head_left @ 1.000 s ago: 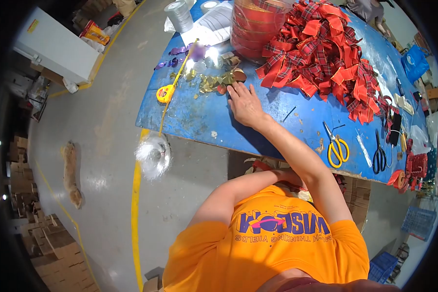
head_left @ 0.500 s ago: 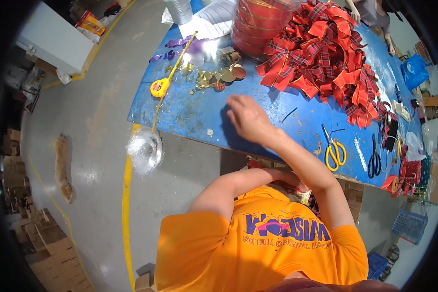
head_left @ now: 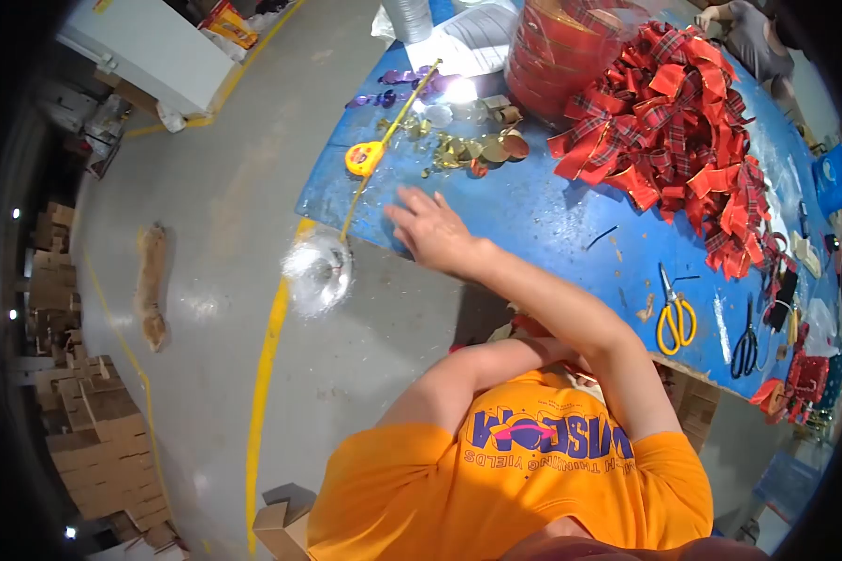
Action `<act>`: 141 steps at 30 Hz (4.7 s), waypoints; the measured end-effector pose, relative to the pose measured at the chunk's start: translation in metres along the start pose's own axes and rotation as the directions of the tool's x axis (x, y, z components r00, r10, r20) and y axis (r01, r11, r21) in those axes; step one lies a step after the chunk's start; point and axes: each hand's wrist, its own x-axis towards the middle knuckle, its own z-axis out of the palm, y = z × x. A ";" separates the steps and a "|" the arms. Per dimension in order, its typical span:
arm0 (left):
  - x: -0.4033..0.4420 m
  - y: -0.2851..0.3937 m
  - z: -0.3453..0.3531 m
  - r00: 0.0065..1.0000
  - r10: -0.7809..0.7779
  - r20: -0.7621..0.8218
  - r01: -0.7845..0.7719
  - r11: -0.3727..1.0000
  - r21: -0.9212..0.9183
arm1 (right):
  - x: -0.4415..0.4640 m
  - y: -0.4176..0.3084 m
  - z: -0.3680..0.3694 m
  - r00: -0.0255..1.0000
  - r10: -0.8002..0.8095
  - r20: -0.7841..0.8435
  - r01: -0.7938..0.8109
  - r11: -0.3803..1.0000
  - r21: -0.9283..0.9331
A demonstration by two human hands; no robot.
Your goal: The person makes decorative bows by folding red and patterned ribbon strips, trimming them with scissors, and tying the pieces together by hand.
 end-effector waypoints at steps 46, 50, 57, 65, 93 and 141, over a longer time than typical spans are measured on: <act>0.055 0.016 0.054 0.955 -0.295 -0.011 0.291 0.933 0.211 | -0.404 0.061 -0.161 0.498 0.483 -0.720 -0.794 0.587 -0.156; 0.055 0.014 0.048 0.938 -0.347 0.004 0.340 0.921 0.188 | -0.432 0.047 -0.157 0.339 0.510 -0.791 -0.818 0.575 0.020; 0.053 0.014 0.039 0.925 -0.375 0.061 0.367 0.923 0.112 | -0.452 0.065 -0.180 0.239 0.575 -0.782 -0.942 0.333 -0.043; 0.054 0.003 0.032 0.928 -0.363 0.081 0.361 0.932 0.047 | -0.436 0.073 -0.193 0.029 0.611 -0.791 -0.930 0.306 0.202; 0.059 0.000 0.024 0.915 -0.378 0.140 0.365 0.925 0.108 | -0.380 0.111 -0.209 0.207 0.559 -0.803 -0.868 0.483 0.112; 0.051 -0.002 0.050 0.977 -0.207 -0.056 0.214 0.957 0.195 | -0.508 0.131 -0.217 0.226 0.384 -0.895 -0.945 0.309 -0.106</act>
